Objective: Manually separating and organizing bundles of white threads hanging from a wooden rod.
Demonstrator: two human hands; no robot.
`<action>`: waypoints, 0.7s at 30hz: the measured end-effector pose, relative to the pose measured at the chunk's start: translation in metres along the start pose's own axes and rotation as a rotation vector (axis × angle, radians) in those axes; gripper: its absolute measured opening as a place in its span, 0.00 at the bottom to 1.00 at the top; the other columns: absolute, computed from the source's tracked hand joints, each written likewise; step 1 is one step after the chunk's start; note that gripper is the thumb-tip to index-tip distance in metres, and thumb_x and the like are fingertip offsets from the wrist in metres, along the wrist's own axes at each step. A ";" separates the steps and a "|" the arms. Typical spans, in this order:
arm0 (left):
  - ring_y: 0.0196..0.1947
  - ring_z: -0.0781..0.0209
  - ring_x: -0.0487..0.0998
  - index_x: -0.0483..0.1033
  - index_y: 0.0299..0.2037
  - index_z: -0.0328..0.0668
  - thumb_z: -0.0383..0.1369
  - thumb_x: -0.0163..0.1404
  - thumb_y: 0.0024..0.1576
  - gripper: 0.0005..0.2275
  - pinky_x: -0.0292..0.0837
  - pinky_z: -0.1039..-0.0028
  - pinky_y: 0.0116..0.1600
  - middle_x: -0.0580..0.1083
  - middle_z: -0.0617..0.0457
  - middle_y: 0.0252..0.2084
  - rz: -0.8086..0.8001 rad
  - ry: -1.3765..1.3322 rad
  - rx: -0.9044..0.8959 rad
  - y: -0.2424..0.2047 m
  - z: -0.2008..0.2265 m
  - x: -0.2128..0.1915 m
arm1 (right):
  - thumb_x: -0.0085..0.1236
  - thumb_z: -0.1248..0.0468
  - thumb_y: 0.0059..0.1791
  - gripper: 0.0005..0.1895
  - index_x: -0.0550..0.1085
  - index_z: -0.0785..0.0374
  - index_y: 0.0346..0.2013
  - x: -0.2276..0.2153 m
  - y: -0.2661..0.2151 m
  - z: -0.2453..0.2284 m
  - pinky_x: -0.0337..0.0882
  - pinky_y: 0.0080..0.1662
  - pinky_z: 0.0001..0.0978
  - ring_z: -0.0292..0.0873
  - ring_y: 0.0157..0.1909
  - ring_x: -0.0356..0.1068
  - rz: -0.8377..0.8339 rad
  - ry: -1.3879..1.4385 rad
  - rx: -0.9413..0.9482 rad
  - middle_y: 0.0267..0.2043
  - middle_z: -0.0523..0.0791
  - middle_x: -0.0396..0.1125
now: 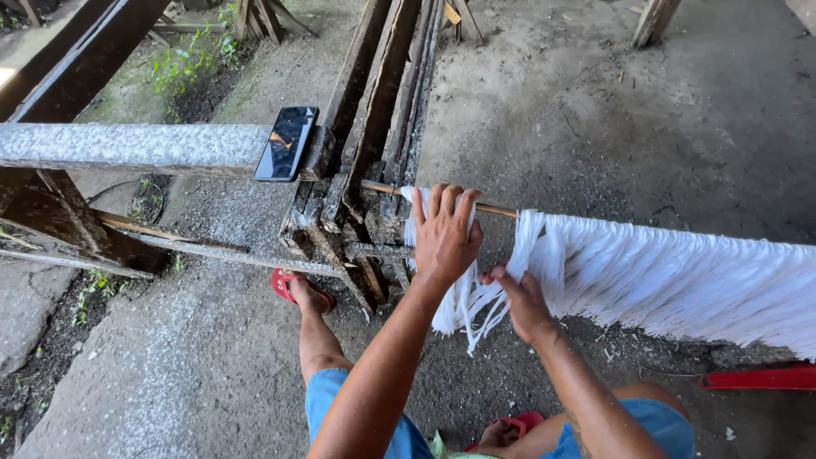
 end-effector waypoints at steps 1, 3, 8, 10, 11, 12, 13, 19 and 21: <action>0.68 0.51 0.59 0.62 0.61 0.59 0.37 0.52 0.55 0.23 0.34 0.41 0.77 0.65 0.55 0.55 -0.001 -0.001 0.002 0.001 0.003 0.000 | 0.56 0.56 0.55 0.15 0.74 0.62 0.30 0.002 -0.006 0.012 0.65 0.54 0.37 0.50 0.47 0.74 0.002 0.001 -0.001 0.34 0.54 0.75; 0.71 0.49 0.57 0.60 0.64 0.57 0.38 0.53 0.54 0.26 0.38 0.40 0.77 0.63 0.54 0.61 0.003 -0.008 -0.017 -0.004 0.005 -0.003 | 0.60 0.51 0.54 0.15 0.76 0.59 0.33 0.004 -0.025 0.048 0.66 0.48 0.33 0.38 0.43 0.69 0.029 -0.064 0.113 0.37 0.45 0.76; 0.74 0.43 0.56 0.63 0.66 0.56 0.36 0.52 0.56 0.25 0.37 0.38 0.76 0.63 0.49 0.66 0.059 -0.197 0.029 -0.008 0.018 -0.010 | 0.55 0.38 0.53 0.25 0.80 0.56 0.38 0.001 -0.026 0.050 0.60 0.48 0.44 0.43 0.42 0.63 0.035 -0.210 0.241 0.37 0.44 0.67; 0.75 0.43 0.56 0.65 0.65 0.57 0.37 0.51 0.58 0.23 0.39 0.38 0.76 0.63 0.50 0.66 0.067 -0.258 0.094 0.001 0.034 -0.012 | 0.55 0.36 0.54 0.27 0.79 0.57 0.41 0.007 -0.026 0.034 0.57 0.49 0.49 0.45 0.44 0.60 0.013 -0.228 0.263 0.39 0.44 0.62; 0.72 0.47 0.60 0.67 0.64 0.60 0.39 0.52 0.59 0.22 0.38 0.39 0.77 0.66 0.53 0.63 0.045 -0.234 0.160 0.008 0.046 -0.006 | 0.59 0.40 0.53 0.23 0.78 0.58 0.38 0.010 -0.028 0.016 0.58 0.48 0.46 0.42 0.43 0.60 0.037 -0.189 0.233 0.37 0.43 0.63; 0.69 0.52 0.64 0.68 0.64 0.63 0.40 0.53 0.60 0.20 0.38 0.40 0.77 0.68 0.57 0.59 0.016 -0.211 0.218 0.011 0.058 0.001 | 0.63 0.45 0.51 0.20 0.77 0.59 0.35 0.013 -0.033 0.001 0.59 0.47 0.43 0.40 0.42 0.61 0.060 -0.152 0.213 0.35 0.41 0.64; 0.69 0.52 0.64 0.68 0.64 0.63 0.40 0.53 0.60 0.20 0.38 0.40 0.77 0.68 0.57 0.59 0.019 -0.212 0.218 0.011 0.057 0.015 | 0.63 0.45 0.51 0.20 0.77 0.59 0.35 0.016 -0.035 -0.006 0.59 0.47 0.43 0.40 0.42 0.61 0.059 -0.154 0.211 0.35 0.41 0.64; 0.51 0.59 0.74 0.69 0.47 0.54 0.42 0.51 0.56 0.12 0.42 0.48 0.77 0.72 0.58 0.40 -0.099 -0.001 0.201 0.024 0.049 0.069 | 0.56 0.64 0.54 0.05 0.69 0.59 0.36 0.004 0.009 -0.062 0.54 0.42 0.37 0.35 0.34 0.55 0.113 0.048 0.026 0.30 0.36 0.54; 0.46 0.59 0.74 0.69 0.45 0.53 0.42 0.50 0.58 0.10 0.50 0.54 0.71 0.72 0.59 0.40 -0.140 0.049 0.205 0.028 0.048 0.082 | 0.59 0.61 0.55 0.07 0.77 0.58 0.45 0.020 0.019 -0.113 0.61 0.53 0.43 0.40 0.48 0.68 0.063 -0.057 -0.052 0.41 0.44 0.70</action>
Point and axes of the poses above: each hand's wrist, its own y-axis towards the middle knuckle, its own x-axis out of the palm, z = x × y, the point moved 10 cm from there along y, towards the middle knuckle
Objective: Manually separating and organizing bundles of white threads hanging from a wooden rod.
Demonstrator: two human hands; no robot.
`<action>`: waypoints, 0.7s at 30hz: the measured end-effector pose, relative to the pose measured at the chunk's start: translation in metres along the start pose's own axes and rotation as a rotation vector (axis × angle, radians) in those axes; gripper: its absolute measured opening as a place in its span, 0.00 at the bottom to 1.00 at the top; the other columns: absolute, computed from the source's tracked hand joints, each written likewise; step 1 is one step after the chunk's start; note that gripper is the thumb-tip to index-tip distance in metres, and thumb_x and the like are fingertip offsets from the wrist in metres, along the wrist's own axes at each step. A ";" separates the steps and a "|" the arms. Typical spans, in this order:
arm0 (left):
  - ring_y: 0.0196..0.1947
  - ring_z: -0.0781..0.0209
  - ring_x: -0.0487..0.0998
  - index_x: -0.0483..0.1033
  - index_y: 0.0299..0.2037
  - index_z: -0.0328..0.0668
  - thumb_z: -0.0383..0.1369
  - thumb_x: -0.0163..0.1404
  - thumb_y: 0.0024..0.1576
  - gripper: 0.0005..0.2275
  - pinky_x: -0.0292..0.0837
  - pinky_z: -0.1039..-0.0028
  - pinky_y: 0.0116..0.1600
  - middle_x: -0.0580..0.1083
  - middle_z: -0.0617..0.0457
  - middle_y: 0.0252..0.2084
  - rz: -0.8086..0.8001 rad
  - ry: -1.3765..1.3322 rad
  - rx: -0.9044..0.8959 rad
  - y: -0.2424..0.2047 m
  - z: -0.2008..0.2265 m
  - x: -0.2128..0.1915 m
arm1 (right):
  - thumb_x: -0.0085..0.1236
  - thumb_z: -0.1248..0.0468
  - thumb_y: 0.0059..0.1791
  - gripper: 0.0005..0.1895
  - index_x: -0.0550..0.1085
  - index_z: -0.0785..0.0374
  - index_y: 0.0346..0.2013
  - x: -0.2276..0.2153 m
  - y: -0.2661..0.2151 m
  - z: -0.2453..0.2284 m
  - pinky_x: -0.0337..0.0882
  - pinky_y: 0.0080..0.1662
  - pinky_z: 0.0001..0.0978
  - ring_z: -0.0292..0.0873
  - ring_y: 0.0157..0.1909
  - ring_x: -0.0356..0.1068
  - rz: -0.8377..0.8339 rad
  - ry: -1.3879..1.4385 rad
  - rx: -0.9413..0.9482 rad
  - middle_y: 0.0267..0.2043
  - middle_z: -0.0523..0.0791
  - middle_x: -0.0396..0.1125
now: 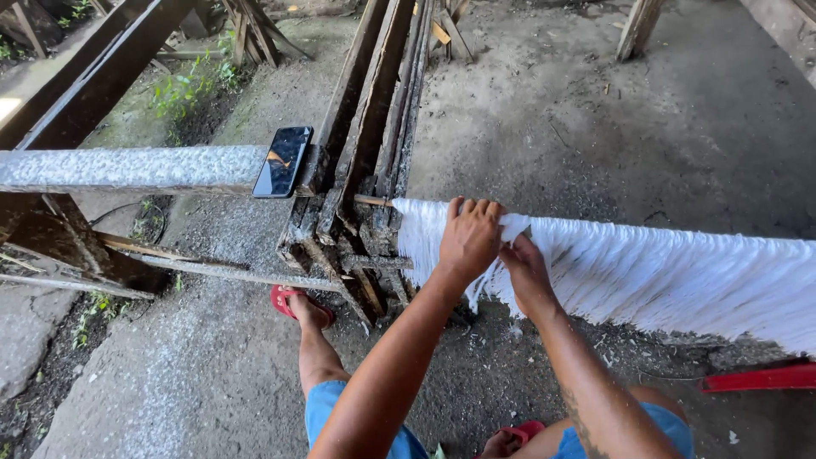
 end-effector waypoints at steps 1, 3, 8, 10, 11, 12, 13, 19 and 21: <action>0.46 0.59 0.74 0.69 0.45 0.53 0.42 0.50 0.58 0.10 0.50 0.54 0.71 0.72 0.59 0.40 0.004 0.002 0.000 0.000 -0.001 -0.005 | 0.59 0.61 0.55 0.07 0.77 0.58 0.45 -0.005 0.006 0.006 0.61 0.53 0.43 0.40 0.48 0.68 -0.001 0.000 -0.004 0.41 0.44 0.70; 0.50 0.56 0.70 0.70 0.41 0.51 0.42 0.57 0.48 0.14 0.51 0.51 0.69 0.69 0.57 0.42 0.036 0.080 -0.112 -0.003 -0.017 -0.018 | 0.56 0.61 0.55 0.08 0.77 0.58 0.48 -0.015 0.019 0.020 0.63 0.50 0.38 0.37 0.45 0.69 0.028 -0.062 0.009 0.42 0.42 0.71; 0.61 0.49 0.65 0.69 0.48 0.49 0.33 0.55 0.52 0.14 0.44 0.43 0.73 0.66 0.52 0.50 0.014 0.060 -0.267 -0.029 -0.069 -0.059 | 0.48 0.66 0.52 0.14 0.76 0.63 0.49 -0.049 0.020 0.050 0.69 0.51 0.32 0.38 0.47 0.74 0.164 0.068 -0.013 0.44 0.48 0.75; 0.60 0.50 0.65 0.67 0.51 0.50 0.34 0.53 0.53 0.16 0.37 0.41 0.75 0.66 0.53 0.47 0.026 0.062 -0.207 -0.036 -0.066 -0.059 | 0.44 0.69 0.51 0.15 0.77 0.64 0.48 -0.055 0.025 0.070 0.71 0.51 0.37 0.43 0.47 0.76 0.187 0.128 -0.003 0.42 0.52 0.76; 0.60 0.50 0.66 0.66 0.51 0.52 0.35 0.54 0.51 0.17 0.35 0.40 0.75 0.66 0.54 0.46 0.066 0.021 -0.207 -0.036 -0.067 -0.060 | 0.44 0.68 0.51 0.13 0.74 0.66 0.47 -0.048 0.033 0.080 0.71 0.53 0.41 0.47 0.49 0.76 0.138 0.225 0.019 0.43 0.55 0.75; 0.60 0.50 0.66 0.65 0.50 0.53 0.37 0.55 0.49 0.19 0.34 0.39 0.76 0.67 0.55 0.44 0.106 -0.020 -0.206 -0.036 -0.068 -0.062 | 0.44 0.68 0.51 0.12 0.71 0.67 0.47 -0.041 0.040 0.090 0.71 0.55 0.45 0.51 0.51 0.76 0.088 0.321 0.040 0.44 0.57 0.75; 0.60 0.50 0.66 0.65 0.50 0.53 0.37 0.55 0.49 0.19 0.34 0.39 0.76 0.67 0.55 0.44 0.109 -0.019 -0.206 -0.038 -0.065 -0.069 | 0.44 0.68 0.51 0.12 0.71 0.67 0.47 -0.033 0.035 0.083 0.71 0.55 0.45 0.51 0.51 0.76 0.085 0.320 0.038 0.44 0.57 0.75; 0.62 0.51 0.63 0.66 0.52 0.52 0.45 0.62 0.47 0.26 0.31 0.37 0.76 0.66 0.55 0.45 0.115 0.021 -0.199 -0.040 -0.051 -0.086 | 0.53 0.57 0.56 0.14 0.75 0.66 0.40 -0.026 0.007 0.140 0.70 0.56 0.41 0.48 0.47 0.76 0.061 0.220 0.070 0.36 0.52 0.74; 0.65 0.52 0.61 0.65 0.56 0.54 0.47 0.60 0.49 0.26 0.32 0.37 0.76 0.65 0.55 0.49 0.060 0.025 -0.227 -0.043 -0.051 -0.083 | 0.53 0.53 0.57 0.18 0.74 0.65 0.32 -0.029 -0.011 0.155 0.71 0.56 0.40 0.48 0.49 0.76 0.026 0.212 0.098 0.35 0.51 0.72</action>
Point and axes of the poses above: each hand's wrist, its own y-axis towards the middle knuckle, its own x-axis out of the palm, z = x × y, the point moved 10 cm from there along y, towards the middle knuckle
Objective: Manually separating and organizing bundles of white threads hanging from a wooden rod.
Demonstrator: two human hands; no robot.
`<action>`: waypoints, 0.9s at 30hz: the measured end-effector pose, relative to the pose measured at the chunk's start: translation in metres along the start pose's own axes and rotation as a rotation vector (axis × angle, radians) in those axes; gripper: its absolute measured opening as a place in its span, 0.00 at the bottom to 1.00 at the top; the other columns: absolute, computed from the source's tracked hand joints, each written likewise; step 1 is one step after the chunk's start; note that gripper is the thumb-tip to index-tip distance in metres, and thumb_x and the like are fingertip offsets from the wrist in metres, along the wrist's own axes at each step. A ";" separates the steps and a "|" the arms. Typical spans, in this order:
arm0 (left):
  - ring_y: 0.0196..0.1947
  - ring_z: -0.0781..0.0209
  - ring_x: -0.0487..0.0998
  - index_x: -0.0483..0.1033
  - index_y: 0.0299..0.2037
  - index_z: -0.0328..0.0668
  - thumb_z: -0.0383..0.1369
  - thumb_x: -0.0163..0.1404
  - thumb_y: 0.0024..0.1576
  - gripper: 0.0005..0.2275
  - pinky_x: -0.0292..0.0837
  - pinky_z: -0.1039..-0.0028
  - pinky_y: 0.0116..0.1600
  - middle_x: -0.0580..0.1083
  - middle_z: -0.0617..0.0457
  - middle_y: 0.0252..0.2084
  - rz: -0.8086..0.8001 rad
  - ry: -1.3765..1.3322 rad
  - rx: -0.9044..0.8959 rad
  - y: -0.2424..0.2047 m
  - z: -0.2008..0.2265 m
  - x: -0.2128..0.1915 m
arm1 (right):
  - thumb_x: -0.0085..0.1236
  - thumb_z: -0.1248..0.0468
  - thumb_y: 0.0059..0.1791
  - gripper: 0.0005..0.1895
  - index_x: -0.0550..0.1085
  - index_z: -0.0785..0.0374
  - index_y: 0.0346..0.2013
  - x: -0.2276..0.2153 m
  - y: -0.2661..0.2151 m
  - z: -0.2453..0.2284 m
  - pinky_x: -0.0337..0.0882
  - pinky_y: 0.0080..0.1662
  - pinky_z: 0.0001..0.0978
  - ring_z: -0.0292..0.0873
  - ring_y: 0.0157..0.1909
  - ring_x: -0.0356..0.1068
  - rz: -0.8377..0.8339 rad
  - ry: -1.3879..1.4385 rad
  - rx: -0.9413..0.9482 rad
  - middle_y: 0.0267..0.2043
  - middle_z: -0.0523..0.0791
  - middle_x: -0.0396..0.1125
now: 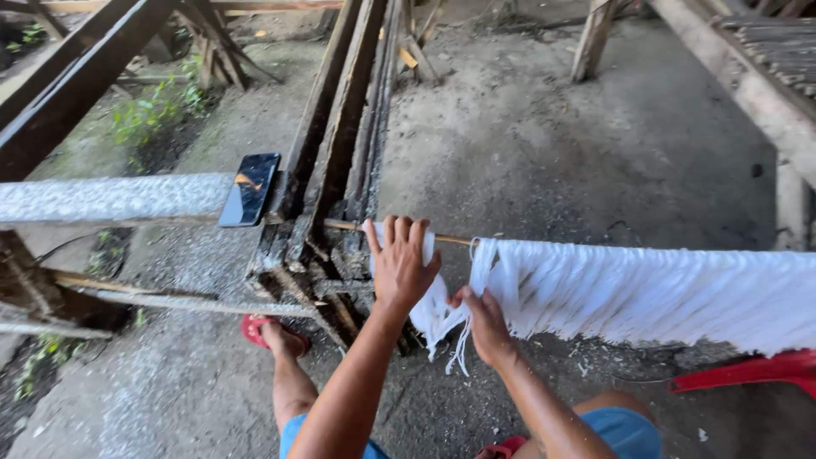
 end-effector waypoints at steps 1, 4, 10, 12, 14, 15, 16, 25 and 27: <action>0.65 0.52 0.61 0.65 0.56 0.54 0.47 0.60 0.49 0.26 0.32 0.37 0.76 0.65 0.55 0.49 0.003 -0.009 0.010 0.000 0.004 0.001 | 0.53 0.53 0.57 0.18 0.74 0.65 0.32 -0.004 -0.010 -0.006 0.71 0.56 0.40 0.48 0.49 0.76 0.010 -0.003 -0.009 0.35 0.51 0.72; 0.64 0.45 0.63 0.68 0.57 0.50 0.43 0.56 0.51 0.24 0.41 0.34 0.73 0.68 0.49 0.55 0.147 -0.046 0.035 -0.004 0.014 -0.009 | 0.51 0.41 0.51 0.21 0.70 0.54 0.26 0.012 -0.030 -0.003 0.63 0.49 0.42 0.42 0.44 0.69 -0.156 -0.149 0.090 0.36 0.42 0.70; 0.52 0.47 0.73 0.56 0.65 0.44 0.26 0.39 0.65 0.18 0.80 0.61 0.51 0.62 0.34 0.63 0.216 -0.472 0.179 -0.059 0.061 0.016 | 0.48 0.42 0.49 0.36 0.67 0.63 0.63 0.048 -0.061 -0.057 0.65 0.67 0.44 0.43 0.70 0.65 -0.118 -0.093 0.134 0.64 0.48 0.70; 0.38 0.62 0.78 0.66 0.53 0.41 0.45 0.17 0.69 0.24 0.80 0.66 0.60 0.69 0.50 0.33 -0.136 -0.930 0.041 -0.073 0.065 0.047 | 0.52 0.61 0.53 0.28 0.64 0.62 0.68 0.021 -0.061 -0.017 0.69 0.50 0.39 0.41 0.40 0.67 -0.073 0.019 0.127 0.45 0.48 0.76; 0.42 0.58 0.76 0.64 0.58 0.39 0.33 0.33 0.63 0.15 0.78 0.65 0.59 0.71 0.49 0.40 -0.228 -0.640 0.163 -0.074 0.058 0.074 | 0.50 0.56 0.55 0.13 0.67 0.60 0.50 0.012 -0.067 -0.018 0.65 0.48 0.36 0.40 0.40 0.65 -0.045 -0.015 0.048 0.38 0.45 0.70; 0.46 0.55 0.74 0.63 0.63 0.37 0.20 0.49 0.57 0.22 0.76 0.65 0.58 0.72 0.47 0.48 -0.311 -0.343 0.280 -0.078 0.057 0.093 | 0.47 0.52 0.57 0.15 0.71 0.57 0.32 0.008 -0.071 -0.022 0.61 0.46 0.33 0.40 0.39 0.63 -0.021 -0.048 -0.031 0.32 0.42 0.64; 0.46 0.55 0.74 0.63 0.63 0.37 0.20 0.49 0.57 0.22 0.76 0.65 0.58 0.72 0.47 0.48 -0.315 -0.344 0.281 -0.076 0.051 0.096 | 0.47 0.52 0.57 0.15 0.71 0.57 0.32 0.012 -0.083 -0.038 0.61 0.46 0.33 0.40 0.39 0.63 -0.018 -0.047 -0.028 0.32 0.42 0.64; 0.38 0.60 0.75 0.68 0.53 0.42 0.24 0.54 0.62 0.12 0.70 0.69 0.54 0.76 0.50 0.39 -0.519 0.342 0.587 -0.085 0.071 0.126 | 0.46 0.56 0.58 0.15 0.68 0.59 0.30 -0.010 -0.087 -0.039 0.65 0.24 0.28 0.36 0.21 0.58 -0.062 -0.037 0.030 0.23 0.41 0.60; 0.27 0.56 0.76 0.70 0.44 0.45 0.26 0.52 0.61 0.05 0.64 0.65 0.52 0.78 0.53 0.29 -0.383 0.110 0.583 -0.089 0.079 0.131 | 0.53 0.52 0.51 0.21 0.75 0.65 0.48 -0.022 -0.089 0.016 0.78 0.34 0.34 0.45 0.44 0.76 0.015 -0.109 0.310 0.39 0.52 0.76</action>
Point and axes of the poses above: each hand's wrist, its own y-axis towards the middle knuckle, its own x-axis out of the palm, z = x × y, the point moved 10 cm from there along y, towards the middle knuckle
